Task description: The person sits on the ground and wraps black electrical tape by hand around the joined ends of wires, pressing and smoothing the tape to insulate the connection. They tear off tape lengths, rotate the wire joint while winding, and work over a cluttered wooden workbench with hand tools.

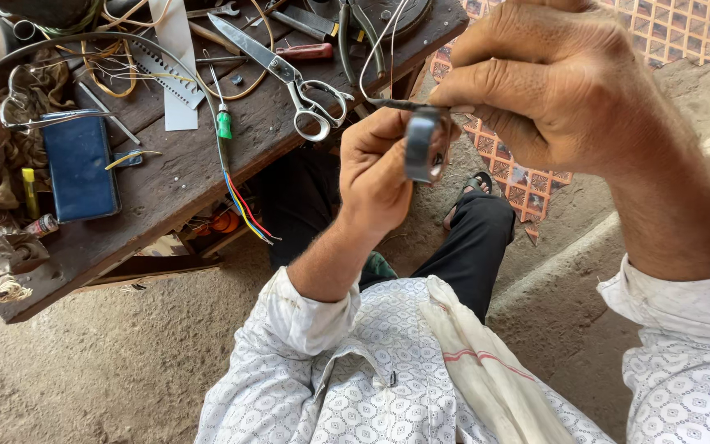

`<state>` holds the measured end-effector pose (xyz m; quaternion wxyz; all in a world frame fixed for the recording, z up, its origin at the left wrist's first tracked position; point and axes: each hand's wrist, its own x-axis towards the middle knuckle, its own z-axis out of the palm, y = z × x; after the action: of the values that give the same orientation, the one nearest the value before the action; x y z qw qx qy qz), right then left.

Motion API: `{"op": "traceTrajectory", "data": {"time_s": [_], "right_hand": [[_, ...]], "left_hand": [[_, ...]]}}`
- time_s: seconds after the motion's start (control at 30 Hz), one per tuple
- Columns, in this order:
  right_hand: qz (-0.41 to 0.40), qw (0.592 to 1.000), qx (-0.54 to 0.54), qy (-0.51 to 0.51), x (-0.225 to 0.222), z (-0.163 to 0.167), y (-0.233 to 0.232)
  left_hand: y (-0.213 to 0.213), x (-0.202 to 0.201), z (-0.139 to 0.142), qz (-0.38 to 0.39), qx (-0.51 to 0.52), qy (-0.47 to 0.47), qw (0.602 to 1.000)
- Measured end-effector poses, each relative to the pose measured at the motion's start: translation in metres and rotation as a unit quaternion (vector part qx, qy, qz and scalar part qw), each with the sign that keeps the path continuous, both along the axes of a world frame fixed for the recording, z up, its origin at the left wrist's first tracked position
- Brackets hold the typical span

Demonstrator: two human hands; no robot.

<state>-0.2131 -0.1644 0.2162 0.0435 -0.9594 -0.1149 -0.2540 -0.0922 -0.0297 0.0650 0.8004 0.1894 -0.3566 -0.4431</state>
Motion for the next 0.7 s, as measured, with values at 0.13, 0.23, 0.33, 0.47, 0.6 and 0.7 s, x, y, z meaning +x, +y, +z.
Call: {"op": "traceTrajectory", "data": {"time_s": [0.13,0.23,0.33,0.47,0.6,0.7], "right_hand": [[-0.001,0.999,-0.041,0.001,0.002,0.002,-0.002],[-0.006,0.998,-0.054,-0.012,-0.001,-0.001,-0.004],[-0.036,0.994,-0.092,-0.053,-0.003,-0.012,-0.003],[-0.047,0.989,-0.115,-0.08,-0.007,-0.017,-0.005],[-0.052,0.988,-0.114,-0.085,-0.008,-0.017,-0.002],[-0.085,0.989,-0.102,-0.069,-0.01,-0.016,0.001]], "left_hand": [[-0.002,0.001,-0.004,-0.056,0.063,0.092,0.992],[-0.009,0.009,0.004,0.004,0.031,0.051,0.998],[-0.01,0.013,0.015,0.046,-0.021,-0.008,0.999],[-0.009,0.012,0.025,0.025,-0.039,0.051,0.998],[-0.015,0.008,0.023,0.027,-0.083,0.082,0.993],[-0.021,0.011,0.017,0.079,-0.132,-0.028,0.988]]}}
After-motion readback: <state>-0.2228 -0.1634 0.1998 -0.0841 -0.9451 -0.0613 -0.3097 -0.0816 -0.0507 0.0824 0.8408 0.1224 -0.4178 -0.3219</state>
